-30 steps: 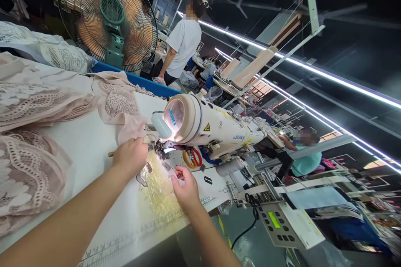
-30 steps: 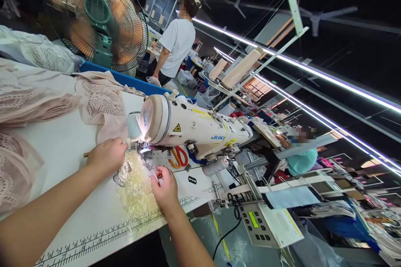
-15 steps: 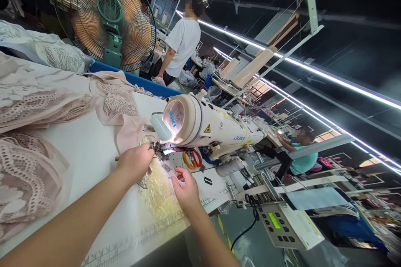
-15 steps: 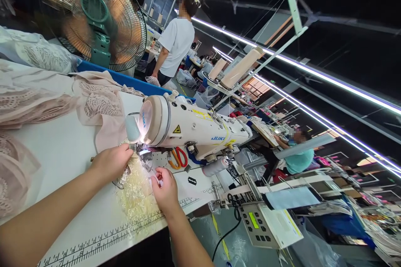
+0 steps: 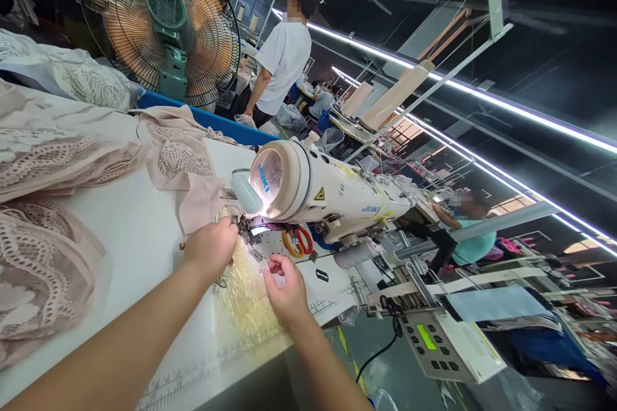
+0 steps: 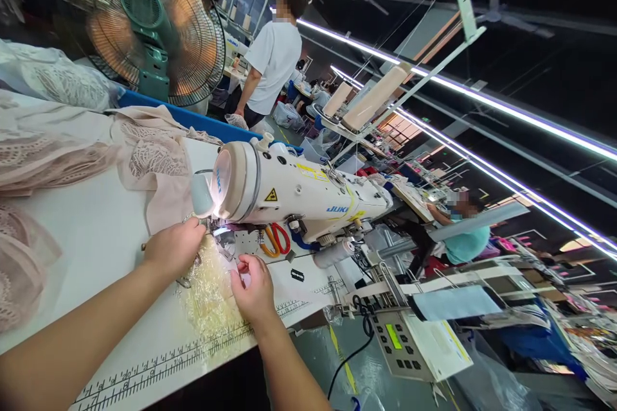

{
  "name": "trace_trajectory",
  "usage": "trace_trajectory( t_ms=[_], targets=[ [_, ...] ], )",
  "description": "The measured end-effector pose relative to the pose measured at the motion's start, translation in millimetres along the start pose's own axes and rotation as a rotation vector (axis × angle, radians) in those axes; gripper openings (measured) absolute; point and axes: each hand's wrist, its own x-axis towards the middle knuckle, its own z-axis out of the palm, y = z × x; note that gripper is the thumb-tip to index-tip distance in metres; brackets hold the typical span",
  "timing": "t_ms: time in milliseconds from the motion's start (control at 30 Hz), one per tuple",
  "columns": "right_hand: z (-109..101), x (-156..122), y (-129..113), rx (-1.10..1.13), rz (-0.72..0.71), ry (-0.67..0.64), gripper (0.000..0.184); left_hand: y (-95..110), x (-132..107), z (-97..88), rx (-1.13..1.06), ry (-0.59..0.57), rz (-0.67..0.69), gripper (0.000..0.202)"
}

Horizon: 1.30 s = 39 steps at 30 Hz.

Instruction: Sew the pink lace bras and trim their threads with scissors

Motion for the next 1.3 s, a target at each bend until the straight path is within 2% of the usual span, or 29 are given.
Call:
trace_trajectory(
  t_ms=[267,433,733,1000,1300],
  targets=[
    [0,0,-1,0.018,-0.039,0.036,0.022,-10,1,0.4,-0.016,0.0,0.058,0.019],
    [0,0,0,0.016,-0.042,0.05,0.021,-5,0,0.5,-0.007,-0.008,0.108,0.025],
    [0,-1,0,0.033,-0.014,0.032,0.022,4,-1,1.6,0.002,-0.014,0.033,0.032],
    [-2,1,-1,0.035,-0.05,0.043,0.023,-7,0,-0.8,-0.048,-0.016,0.046,0.015],
    [-3,1,-1,0.058,-0.045,0.048,0.024,-10,-1,-8.4,-0.087,-0.045,0.079,0.016]
  ],
)
